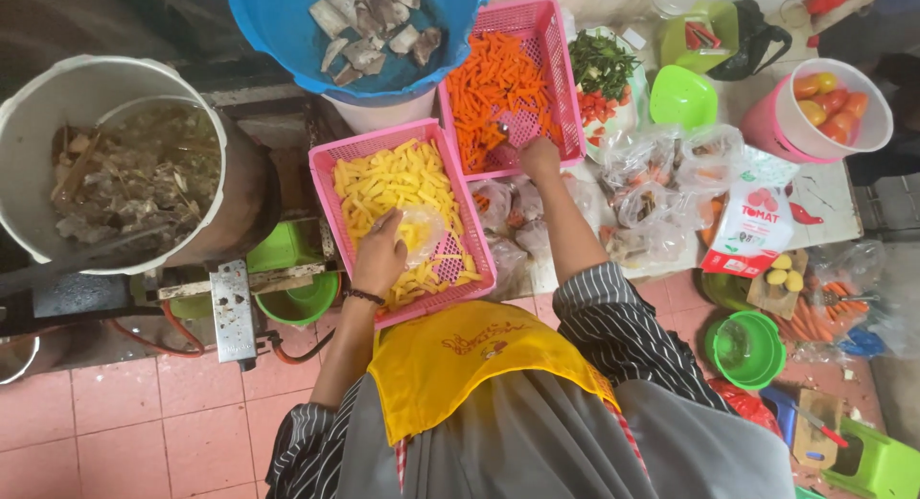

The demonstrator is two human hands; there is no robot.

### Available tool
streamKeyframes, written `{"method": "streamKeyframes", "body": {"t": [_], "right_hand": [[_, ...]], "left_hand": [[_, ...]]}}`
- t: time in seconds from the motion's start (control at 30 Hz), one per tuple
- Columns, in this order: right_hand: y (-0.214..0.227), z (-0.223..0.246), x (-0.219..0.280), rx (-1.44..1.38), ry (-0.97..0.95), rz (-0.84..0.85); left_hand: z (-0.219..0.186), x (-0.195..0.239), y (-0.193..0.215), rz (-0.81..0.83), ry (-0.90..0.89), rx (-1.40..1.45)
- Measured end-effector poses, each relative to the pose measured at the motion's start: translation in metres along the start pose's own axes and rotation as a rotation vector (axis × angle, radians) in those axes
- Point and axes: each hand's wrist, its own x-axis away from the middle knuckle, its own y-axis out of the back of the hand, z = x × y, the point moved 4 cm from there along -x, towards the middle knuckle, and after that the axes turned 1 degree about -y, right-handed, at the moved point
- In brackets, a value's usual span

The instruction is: Packaging cooked meat, potatoes, and carrots into small plastic bags.

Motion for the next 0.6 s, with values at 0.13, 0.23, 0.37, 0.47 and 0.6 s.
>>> {"method": "streamKeyframes", "body": {"t": [0.13, 0.23, 0.37, 0.47, 0.6], "right_hand": [[-0.047, 0.025, -0.029, -0.091, 0.057, -0.019], [-0.044, 0.029, -0.026, -0.217, 0.038, -0.08], [-0.043, -0.009, -0.017, -0.602, -0.007, 0.012], [-0.028, -0.014, 0.004, -0.972, -0.088, 0.143], [0.008, -0.004, 0.035, -1.112, -0.136, 0.193]], "left_hand": [[-0.025, 0.009, 0.013, -0.034, -0.024, 0.001], [-0.053, 0.014, 0.038, -0.017, 0.08, 0.121], [-0.026, 0.023, 0.015, -0.015, 0.245, 0.268], [-0.002, 0.027, -0.014, -0.128, 0.044, 0.186], [-0.048, 0.015, 0.004, -0.015, 0.271, 0.427]]}}
